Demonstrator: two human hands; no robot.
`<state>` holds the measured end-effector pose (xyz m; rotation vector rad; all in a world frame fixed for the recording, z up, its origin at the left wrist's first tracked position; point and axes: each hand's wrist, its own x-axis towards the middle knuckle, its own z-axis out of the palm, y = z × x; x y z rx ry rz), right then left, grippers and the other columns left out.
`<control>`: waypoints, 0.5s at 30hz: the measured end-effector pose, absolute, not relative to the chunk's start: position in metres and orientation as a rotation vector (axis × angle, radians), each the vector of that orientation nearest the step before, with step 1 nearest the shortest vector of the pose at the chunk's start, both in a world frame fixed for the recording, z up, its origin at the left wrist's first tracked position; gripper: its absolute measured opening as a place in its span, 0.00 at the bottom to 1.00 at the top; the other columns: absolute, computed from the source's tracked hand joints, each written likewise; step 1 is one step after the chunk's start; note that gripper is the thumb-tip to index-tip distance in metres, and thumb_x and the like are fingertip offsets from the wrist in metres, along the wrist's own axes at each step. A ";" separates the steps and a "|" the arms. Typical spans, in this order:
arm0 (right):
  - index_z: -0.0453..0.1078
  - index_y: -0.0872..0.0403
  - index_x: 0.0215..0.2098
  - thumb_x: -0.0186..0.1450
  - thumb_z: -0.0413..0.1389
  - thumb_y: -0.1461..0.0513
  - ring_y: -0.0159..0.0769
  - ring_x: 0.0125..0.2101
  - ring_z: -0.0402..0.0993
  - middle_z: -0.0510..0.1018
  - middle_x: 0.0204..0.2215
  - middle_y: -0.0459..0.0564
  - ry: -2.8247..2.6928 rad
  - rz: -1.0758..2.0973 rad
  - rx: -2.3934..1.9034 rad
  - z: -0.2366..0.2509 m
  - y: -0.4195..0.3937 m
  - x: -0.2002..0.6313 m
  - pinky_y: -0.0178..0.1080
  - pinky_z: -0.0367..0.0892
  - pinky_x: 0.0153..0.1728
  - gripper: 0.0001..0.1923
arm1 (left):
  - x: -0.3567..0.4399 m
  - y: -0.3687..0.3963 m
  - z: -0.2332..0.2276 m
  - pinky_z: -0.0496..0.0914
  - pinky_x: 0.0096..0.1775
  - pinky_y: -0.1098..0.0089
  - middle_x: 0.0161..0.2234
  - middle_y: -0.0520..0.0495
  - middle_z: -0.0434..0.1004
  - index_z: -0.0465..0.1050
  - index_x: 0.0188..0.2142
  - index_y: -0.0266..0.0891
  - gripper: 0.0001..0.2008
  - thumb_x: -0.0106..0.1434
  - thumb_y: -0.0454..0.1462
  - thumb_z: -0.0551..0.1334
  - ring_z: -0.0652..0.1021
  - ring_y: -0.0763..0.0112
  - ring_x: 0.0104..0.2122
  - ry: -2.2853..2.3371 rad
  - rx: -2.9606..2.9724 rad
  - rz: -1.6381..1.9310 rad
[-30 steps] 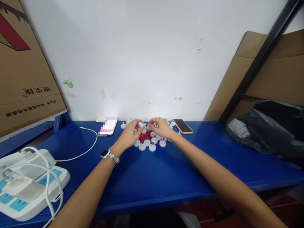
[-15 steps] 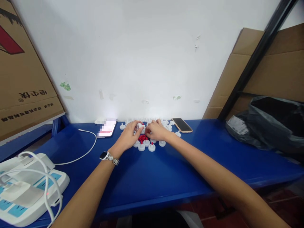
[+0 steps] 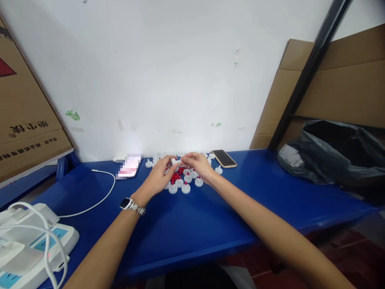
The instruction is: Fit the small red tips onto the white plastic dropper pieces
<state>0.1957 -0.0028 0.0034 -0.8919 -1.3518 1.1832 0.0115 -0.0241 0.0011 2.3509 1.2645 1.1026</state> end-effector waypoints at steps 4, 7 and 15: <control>0.68 0.55 0.30 0.54 0.64 0.52 0.27 0.21 0.64 0.76 0.22 0.44 -1.314 1.181 -0.873 -0.001 -0.005 0.190 0.34 0.60 0.26 0.16 | 0.014 -0.025 0.001 0.68 0.40 0.64 0.35 0.48 0.72 0.65 0.54 0.42 0.21 0.71 0.51 0.50 0.75 0.65 0.36 1.282 2.334 1.099; 0.66 0.54 0.31 0.55 0.63 0.50 0.28 0.21 0.64 0.76 0.22 0.43 -1.313 1.187 -0.843 -0.003 -0.005 0.188 0.34 0.58 0.25 0.17 | 0.015 -0.025 0.001 0.67 0.39 0.65 0.35 0.49 0.71 0.64 0.55 0.42 0.21 0.71 0.50 0.51 0.74 0.67 0.34 1.285 2.328 1.125; 0.62 0.53 0.30 0.62 0.57 0.45 0.28 0.22 0.61 0.69 0.21 0.41 -1.498 1.073 -0.738 -0.002 -0.011 0.187 0.34 0.58 0.26 0.20 | 0.016 -0.031 0.007 0.65 0.36 0.69 0.33 0.52 0.70 0.65 0.55 0.43 0.19 0.71 0.49 0.51 0.72 0.71 0.30 1.219 2.280 1.205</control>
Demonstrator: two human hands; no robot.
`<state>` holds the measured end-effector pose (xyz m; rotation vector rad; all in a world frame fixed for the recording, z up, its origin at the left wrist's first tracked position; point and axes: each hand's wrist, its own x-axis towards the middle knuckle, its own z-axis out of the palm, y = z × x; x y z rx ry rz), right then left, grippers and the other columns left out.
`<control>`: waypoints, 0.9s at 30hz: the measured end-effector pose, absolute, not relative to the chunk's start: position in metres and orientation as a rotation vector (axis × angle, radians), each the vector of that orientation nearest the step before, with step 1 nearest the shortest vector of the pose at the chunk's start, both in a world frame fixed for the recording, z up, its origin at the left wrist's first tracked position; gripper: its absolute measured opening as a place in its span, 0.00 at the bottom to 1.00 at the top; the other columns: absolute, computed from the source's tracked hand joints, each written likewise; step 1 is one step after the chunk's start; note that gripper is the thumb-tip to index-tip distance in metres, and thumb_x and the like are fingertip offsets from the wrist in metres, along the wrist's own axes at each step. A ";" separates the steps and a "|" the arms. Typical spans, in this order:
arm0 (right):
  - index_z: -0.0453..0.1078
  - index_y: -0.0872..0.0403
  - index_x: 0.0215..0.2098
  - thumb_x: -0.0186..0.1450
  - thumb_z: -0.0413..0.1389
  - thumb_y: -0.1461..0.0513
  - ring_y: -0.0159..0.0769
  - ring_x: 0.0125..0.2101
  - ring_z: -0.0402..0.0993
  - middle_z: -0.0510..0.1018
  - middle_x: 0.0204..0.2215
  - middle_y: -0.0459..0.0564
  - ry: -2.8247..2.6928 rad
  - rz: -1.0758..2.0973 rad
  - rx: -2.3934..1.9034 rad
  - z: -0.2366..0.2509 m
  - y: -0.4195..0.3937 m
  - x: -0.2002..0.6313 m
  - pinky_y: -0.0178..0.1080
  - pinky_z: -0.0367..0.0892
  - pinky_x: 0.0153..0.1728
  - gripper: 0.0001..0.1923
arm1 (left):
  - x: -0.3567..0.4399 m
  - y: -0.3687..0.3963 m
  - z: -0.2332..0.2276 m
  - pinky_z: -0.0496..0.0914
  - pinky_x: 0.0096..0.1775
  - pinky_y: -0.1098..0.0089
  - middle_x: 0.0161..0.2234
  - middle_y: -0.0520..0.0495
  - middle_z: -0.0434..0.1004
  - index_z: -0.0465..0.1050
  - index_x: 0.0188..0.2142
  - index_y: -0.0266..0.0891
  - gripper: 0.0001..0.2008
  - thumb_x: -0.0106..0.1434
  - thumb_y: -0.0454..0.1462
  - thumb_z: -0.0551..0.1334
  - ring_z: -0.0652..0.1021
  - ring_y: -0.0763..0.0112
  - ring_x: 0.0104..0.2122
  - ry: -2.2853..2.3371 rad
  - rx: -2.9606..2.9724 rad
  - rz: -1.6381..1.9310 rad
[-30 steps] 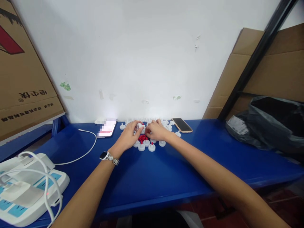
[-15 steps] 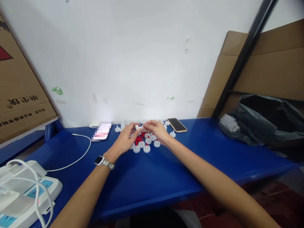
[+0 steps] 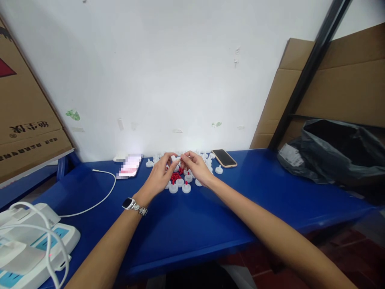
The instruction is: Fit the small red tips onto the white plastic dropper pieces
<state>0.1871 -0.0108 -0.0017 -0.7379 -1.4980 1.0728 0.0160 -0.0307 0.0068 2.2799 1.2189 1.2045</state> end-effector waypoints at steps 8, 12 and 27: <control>0.57 0.52 0.28 0.70 0.47 0.47 0.28 0.23 0.55 0.59 0.22 0.40 -1.633 0.801 -0.649 0.000 -0.018 0.182 0.35 0.55 0.27 0.20 | 0.026 -0.038 0.011 0.62 0.30 0.72 0.28 0.54 0.66 0.68 0.53 0.41 0.18 0.71 0.48 0.52 0.68 0.75 0.25 1.084 2.135 1.344; 0.56 0.51 0.28 0.70 0.45 0.45 0.28 0.23 0.55 0.59 0.21 0.40 -1.662 0.792 -0.685 0.003 -0.022 0.180 0.35 0.55 0.26 0.22 | 0.028 -0.039 0.010 0.63 0.30 0.73 0.28 0.54 0.67 0.68 0.53 0.41 0.18 0.71 0.48 0.53 0.70 0.74 0.26 1.051 2.122 1.376; 0.76 0.54 0.33 0.65 0.56 0.60 0.33 0.31 0.69 0.78 0.31 0.48 -1.995 0.295 -1.119 -0.006 -0.001 0.213 0.36 0.61 0.36 0.08 | 0.002 -0.015 -0.004 0.67 0.42 0.63 0.37 0.46 0.73 0.79 0.37 0.43 0.14 0.65 0.48 0.60 0.73 0.63 0.39 1.229 2.508 0.910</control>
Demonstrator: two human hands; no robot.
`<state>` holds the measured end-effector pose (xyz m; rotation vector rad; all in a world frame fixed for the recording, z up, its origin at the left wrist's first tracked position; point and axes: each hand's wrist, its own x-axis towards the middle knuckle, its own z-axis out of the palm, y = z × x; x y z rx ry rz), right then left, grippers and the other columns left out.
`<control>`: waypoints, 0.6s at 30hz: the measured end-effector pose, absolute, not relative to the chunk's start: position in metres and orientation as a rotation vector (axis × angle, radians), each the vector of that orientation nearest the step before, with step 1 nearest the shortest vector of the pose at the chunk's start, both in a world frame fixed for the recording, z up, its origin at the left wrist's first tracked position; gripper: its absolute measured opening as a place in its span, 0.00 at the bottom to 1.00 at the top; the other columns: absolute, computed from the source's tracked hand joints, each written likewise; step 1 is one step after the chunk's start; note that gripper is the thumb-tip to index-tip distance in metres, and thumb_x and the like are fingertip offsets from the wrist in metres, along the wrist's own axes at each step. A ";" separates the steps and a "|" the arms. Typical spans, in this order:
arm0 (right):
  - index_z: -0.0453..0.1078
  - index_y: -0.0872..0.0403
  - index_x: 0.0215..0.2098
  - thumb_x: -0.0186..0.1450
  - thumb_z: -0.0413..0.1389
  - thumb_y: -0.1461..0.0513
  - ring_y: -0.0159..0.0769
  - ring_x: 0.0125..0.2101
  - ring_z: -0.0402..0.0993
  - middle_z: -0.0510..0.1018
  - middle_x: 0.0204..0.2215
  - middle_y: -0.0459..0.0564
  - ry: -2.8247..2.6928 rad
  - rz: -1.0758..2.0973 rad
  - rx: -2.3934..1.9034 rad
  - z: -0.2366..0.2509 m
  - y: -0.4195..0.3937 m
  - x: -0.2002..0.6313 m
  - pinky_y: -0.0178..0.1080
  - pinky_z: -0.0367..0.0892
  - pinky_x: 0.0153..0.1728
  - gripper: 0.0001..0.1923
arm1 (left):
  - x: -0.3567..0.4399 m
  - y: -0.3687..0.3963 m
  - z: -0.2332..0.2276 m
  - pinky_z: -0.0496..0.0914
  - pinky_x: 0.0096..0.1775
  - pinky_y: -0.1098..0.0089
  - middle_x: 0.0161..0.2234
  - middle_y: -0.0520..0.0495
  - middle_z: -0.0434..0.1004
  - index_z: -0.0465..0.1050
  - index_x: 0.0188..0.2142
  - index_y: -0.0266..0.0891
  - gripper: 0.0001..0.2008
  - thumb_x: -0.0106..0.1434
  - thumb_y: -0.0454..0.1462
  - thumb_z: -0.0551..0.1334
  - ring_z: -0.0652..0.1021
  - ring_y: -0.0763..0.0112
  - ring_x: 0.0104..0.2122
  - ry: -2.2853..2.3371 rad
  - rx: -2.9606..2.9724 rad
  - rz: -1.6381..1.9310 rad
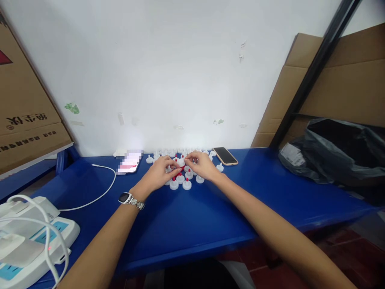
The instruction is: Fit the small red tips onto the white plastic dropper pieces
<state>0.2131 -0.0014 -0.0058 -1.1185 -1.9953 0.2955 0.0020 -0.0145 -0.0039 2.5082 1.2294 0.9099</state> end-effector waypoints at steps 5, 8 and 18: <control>0.77 0.53 0.32 0.65 0.55 0.60 0.36 0.36 0.70 0.77 0.30 0.48 -2.189 0.151 -1.201 -0.005 -0.006 0.213 0.39 0.58 0.41 0.09 | 0.005 -0.015 -0.005 0.65 0.41 0.64 0.35 0.47 0.73 0.81 0.36 0.46 0.11 0.64 0.46 0.62 0.73 0.63 0.38 1.188 2.539 0.773; 0.76 0.53 0.31 0.63 0.56 0.60 0.37 0.37 0.69 0.76 0.30 0.48 -2.266 0.104 -1.243 -0.004 -0.008 0.214 0.41 0.55 0.43 0.08 | 0.002 -0.014 -0.004 0.64 0.40 0.64 0.33 0.48 0.72 0.82 0.35 0.46 0.11 0.63 0.46 0.63 0.72 0.63 0.38 1.212 2.547 0.739; 0.75 0.54 0.30 0.61 0.55 0.60 0.41 0.39 0.68 0.76 0.32 0.51 -2.426 -0.065 -1.344 -0.001 -0.012 0.214 0.43 0.51 0.44 0.08 | 0.002 -0.013 -0.004 0.64 0.40 0.64 0.32 0.47 0.73 0.82 0.36 0.46 0.11 0.63 0.47 0.63 0.72 0.62 0.37 1.203 2.551 0.715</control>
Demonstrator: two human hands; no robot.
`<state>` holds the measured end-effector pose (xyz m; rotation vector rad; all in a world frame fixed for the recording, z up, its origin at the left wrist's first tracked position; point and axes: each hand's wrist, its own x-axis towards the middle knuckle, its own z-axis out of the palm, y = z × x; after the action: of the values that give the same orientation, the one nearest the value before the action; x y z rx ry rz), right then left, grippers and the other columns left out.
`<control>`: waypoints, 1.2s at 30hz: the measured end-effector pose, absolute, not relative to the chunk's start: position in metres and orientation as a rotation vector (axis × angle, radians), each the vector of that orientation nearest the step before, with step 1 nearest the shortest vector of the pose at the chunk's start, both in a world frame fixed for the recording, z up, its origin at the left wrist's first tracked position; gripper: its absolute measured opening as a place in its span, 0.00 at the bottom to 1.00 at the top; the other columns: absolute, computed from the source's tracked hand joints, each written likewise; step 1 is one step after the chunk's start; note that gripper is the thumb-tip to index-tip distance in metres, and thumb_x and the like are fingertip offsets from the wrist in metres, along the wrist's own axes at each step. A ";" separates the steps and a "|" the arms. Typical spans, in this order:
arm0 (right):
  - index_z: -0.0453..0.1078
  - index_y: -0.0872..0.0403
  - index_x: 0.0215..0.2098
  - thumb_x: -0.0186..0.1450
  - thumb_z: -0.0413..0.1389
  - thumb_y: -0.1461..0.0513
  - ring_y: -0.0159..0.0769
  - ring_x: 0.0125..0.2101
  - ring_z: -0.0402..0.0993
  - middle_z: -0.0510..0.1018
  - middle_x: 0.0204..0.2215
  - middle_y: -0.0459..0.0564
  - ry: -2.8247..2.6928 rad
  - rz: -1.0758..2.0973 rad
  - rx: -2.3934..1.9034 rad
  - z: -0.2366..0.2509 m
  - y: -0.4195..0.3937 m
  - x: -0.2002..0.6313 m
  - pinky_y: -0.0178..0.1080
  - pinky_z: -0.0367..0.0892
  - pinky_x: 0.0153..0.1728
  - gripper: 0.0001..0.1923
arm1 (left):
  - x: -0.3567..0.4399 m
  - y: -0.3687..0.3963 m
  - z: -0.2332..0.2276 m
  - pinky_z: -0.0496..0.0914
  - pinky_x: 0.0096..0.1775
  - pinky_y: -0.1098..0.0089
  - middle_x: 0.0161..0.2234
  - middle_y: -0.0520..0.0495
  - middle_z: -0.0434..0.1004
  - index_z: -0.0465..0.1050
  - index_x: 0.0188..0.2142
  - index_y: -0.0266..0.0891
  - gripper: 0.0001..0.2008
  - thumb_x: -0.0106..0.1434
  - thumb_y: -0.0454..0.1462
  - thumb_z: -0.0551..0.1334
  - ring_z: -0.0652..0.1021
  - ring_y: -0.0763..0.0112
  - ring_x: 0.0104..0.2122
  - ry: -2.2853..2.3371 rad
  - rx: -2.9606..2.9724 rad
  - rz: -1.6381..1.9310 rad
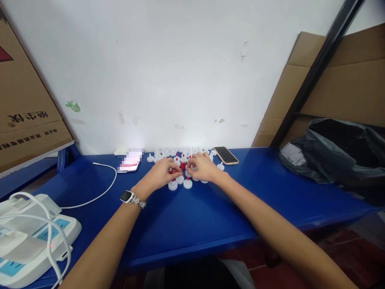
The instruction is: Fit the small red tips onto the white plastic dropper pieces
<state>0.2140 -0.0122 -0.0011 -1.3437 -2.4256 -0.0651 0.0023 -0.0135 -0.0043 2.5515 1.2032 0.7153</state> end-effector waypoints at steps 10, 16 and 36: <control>0.75 0.53 0.35 0.66 0.52 0.57 0.37 0.35 0.70 0.79 0.30 0.48 -2.210 0.142 -1.260 0.000 -0.005 0.215 0.41 0.55 0.43 0.11 | -0.002 -0.016 0.005 0.67 0.42 0.61 0.35 0.45 0.78 0.79 0.41 0.43 0.19 0.69 0.49 0.54 0.74 0.61 0.38 1.291 2.556 0.957; 0.75 0.53 0.35 0.66 0.52 0.58 0.40 0.37 0.72 0.80 0.32 0.49 -2.185 0.042 -1.354 0.010 0.027 0.203 0.44 0.55 0.45 0.11 | -0.025 -0.007 0.007 0.68 0.40 0.61 0.37 0.43 0.79 0.77 0.40 0.39 0.16 0.69 0.43 0.53 0.76 0.59 0.38 1.541 2.504 0.987; 0.74 0.55 0.35 0.65 0.55 0.57 0.35 0.33 0.75 0.82 0.32 0.50 -1.955 0.460 -1.263 0.022 0.046 0.158 0.40 0.64 0.41 0.10 | -0.018 -0.008 -0.005 0.69 0.49 0.56 0.53 0.38 0.67 0.63 0.56 0.40 0.24 0.65 0.48 0.59 0.74 0.57 0.48 1.474 2.347 1.195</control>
<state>0.1582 0.0459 0.0222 -1.2626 -1.9546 0.4601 -0.0181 -0.0076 -0.0047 2.3468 1.4742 1.1946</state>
